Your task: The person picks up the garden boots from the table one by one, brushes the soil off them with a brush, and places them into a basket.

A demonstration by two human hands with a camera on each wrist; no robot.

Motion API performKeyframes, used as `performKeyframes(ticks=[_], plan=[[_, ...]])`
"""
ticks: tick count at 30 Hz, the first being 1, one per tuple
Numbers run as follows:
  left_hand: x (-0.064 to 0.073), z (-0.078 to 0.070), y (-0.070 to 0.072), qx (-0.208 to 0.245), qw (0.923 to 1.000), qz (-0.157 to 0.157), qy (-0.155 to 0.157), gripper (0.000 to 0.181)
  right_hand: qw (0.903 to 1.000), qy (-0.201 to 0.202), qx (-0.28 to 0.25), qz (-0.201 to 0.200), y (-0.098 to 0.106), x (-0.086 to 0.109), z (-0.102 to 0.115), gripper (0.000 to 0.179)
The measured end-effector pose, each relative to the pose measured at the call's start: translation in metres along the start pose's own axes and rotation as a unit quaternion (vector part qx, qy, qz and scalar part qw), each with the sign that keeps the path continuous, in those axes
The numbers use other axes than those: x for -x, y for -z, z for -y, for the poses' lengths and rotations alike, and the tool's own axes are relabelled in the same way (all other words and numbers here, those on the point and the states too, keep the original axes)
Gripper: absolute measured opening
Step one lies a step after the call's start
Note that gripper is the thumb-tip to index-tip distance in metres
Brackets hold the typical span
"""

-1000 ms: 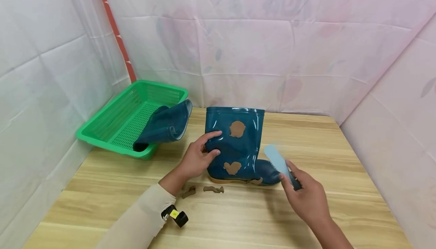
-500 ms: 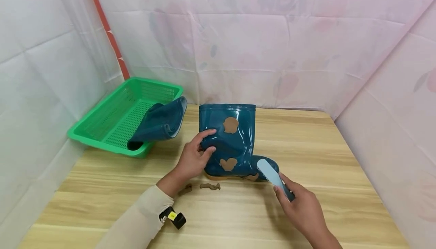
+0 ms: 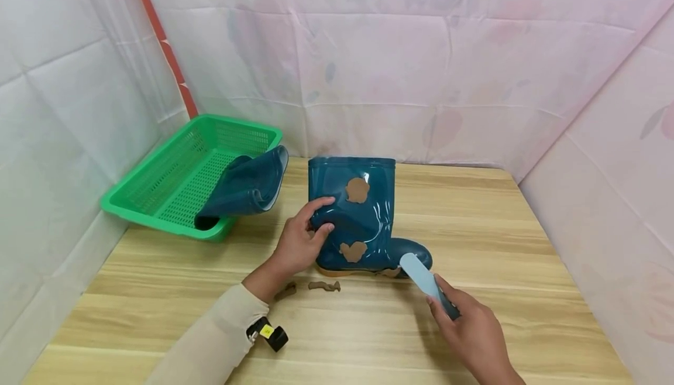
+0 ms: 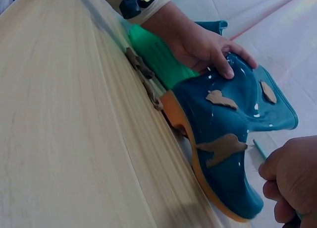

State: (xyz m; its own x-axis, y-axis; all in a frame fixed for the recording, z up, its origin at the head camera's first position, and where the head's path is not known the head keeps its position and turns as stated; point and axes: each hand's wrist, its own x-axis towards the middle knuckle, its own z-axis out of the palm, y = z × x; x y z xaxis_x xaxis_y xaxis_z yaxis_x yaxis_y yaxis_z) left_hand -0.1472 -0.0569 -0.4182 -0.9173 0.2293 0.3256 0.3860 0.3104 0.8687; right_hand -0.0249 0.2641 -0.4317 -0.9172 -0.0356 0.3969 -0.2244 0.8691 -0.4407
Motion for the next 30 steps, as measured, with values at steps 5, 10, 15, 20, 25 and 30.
performKeyframes(ticks=[5, 10, 15, 20, 25, 30], plan=[[0.001, -0.001, 0.001, 0.002, 1.0000, 0.001, 0.000, 0.052, 0.9998, -0.008, 0.002, -0.017, 0.003, 0.000, -0.003, 0.047], [0.001, 0.000, 0.001, 0.004, 1.0000, -0.002, -0.004, 0.053, 0.9998, 0.017, -0.012, -0.005, 0.000, -0.002, 0.004, 0.049], [0.001, 0.000, 0.000, 0.010, 0.9999, 0.001, -0.013, 0.051, 0.9997, 0.021, 0.005, 0.008, -0.002, 0.002, 0.001, 0.048], [0.001, 0.000, 0.000, 0.010, 0.9999, 0.005, -0.008, 0.052, 0.9998, 0.011, 0.012, -0.010, 0.000, 0.005, -0.006, 0.049], [0.002, -0.001, 0.000, 0.015, 0.9999, 0.007, -0.002, 0.052, 0.9997, 0.015, 0.004, -0.021, -0.001, 0.005, 0.002, 0.051], [0.002, -0.001, 0.001, 0.019, 0.9998, 0.009, -0.005, 0.052, 0.9993, 0.031, 0.019, 0.005, -0.005, 0.006, 0.009, 0.049]])
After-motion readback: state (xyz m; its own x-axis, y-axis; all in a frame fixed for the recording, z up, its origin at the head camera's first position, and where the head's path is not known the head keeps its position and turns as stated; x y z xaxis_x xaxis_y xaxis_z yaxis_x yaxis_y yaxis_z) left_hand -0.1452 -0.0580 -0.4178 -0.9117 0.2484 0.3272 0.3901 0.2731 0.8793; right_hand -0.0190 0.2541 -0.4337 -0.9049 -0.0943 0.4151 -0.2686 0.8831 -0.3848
